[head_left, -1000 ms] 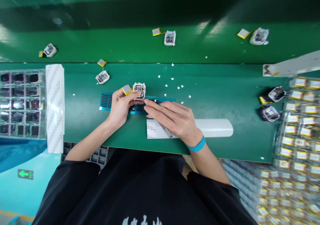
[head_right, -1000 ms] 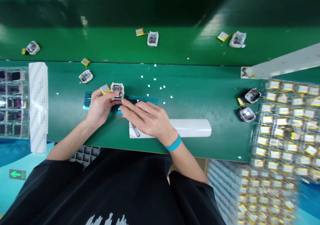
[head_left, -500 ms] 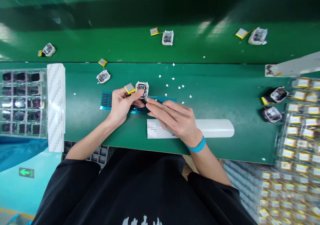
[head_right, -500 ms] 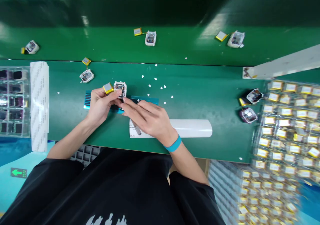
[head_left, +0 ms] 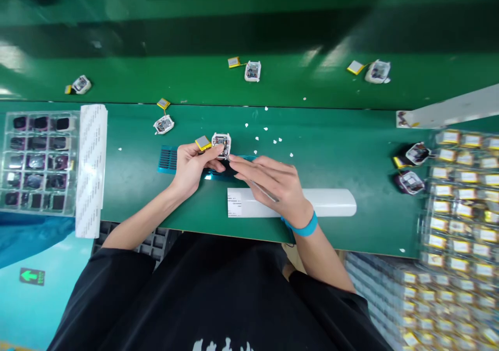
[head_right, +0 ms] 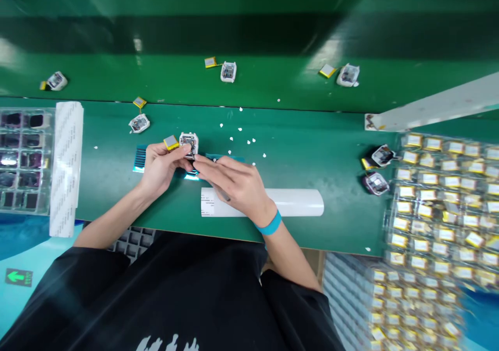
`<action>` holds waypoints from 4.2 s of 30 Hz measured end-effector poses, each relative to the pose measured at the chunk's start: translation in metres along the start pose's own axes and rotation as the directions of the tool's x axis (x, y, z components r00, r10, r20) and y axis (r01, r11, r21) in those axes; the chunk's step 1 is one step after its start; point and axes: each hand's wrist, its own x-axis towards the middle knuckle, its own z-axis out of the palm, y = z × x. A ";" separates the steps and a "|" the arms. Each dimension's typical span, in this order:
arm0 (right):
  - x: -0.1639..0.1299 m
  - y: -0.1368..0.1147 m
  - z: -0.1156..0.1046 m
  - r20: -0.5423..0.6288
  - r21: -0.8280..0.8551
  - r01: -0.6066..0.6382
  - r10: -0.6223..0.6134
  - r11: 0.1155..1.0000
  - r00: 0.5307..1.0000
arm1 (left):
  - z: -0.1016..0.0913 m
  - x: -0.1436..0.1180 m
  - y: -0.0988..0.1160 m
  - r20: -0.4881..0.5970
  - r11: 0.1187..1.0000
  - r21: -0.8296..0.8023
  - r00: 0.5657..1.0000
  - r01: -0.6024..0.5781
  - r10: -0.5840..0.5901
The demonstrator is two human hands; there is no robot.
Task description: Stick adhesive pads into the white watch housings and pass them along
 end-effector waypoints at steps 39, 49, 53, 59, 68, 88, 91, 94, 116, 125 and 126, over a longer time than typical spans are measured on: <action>0.004 0.016 0.008 -0.263 -0.136 -0.089 0.050 0.987 0.963 | 0.032 0.108 0.037 0.331 0.718 0.452 0.847 -0.529 0.416; 0.005 0.016 0.017 -0.365 -0.056 -0.214 0.179 0.975 0.914 | 0.018 0.006 0.013 0.360 0.888 0.107 0.850 -0.447 0.384; 0.006 0.014 0.018 -0.310 -0.032 -0.212 0.192 0.977 0.931 | 0.022 0.003 0.003 0.315 0.886 0.105 0.860 -0.453 0.402; 0.005 0.011 0.019 -0.284 -0.028 -0.192 0.176 0.981 0.942 | 0.025 -0.011 -0.001 0.222 0.831 0.194 0.848 -0.521 0.480; -0.001 0.015 0.021 -0.246 -0.095 -0.199 0.171 0.975 0.954 | 0.028 -0.016 -0.005 0.199 0.795 0.260 0.836 -0.548 0.511; 0.004 0.014 0.008 -0.247 0.091 -0.284 0.298 0.954 0.922 | 0.029 -0.012 0.002 0.253 0.942 0.147 0.932 -0.303 0.260; 0.003 0.014 0.008 -0.282 0.012 -0.261 0.254 0.965 0.925 | 0.029 -0.011 0.005 0.294 0.964 0.110 0.934 -0.244 0.203; -0.002 0.016 0.009 -0.250 -0.101 -0.222 0.192 0.970 0.949 | 0.028 -0.011 0.006 0.304 0.971 0.080 0.934 -0.223 0.190; -0.008 0.029 -0.002 -0.026 -0.346 -0.120 0.118 0.931 0.993 | 0.027 -0.007 0.001 0.310 0.978 0.106 0.941 -0.178 0.138; -0.009 0.024 0.000 0.000 -0.355 -0.065 0.070 0.933 0.998 | 0.028 -0.007 -0.009 0.290 0.965 0.126 0.939 -0.231 0.187; -0.009 0.024 0.000 0.023 -0.351 -0.077 0.091 0.933 0.996 | 0.029 -0.008 -0.011 0.284 0.961 0.132 0.938 -0.243 0.198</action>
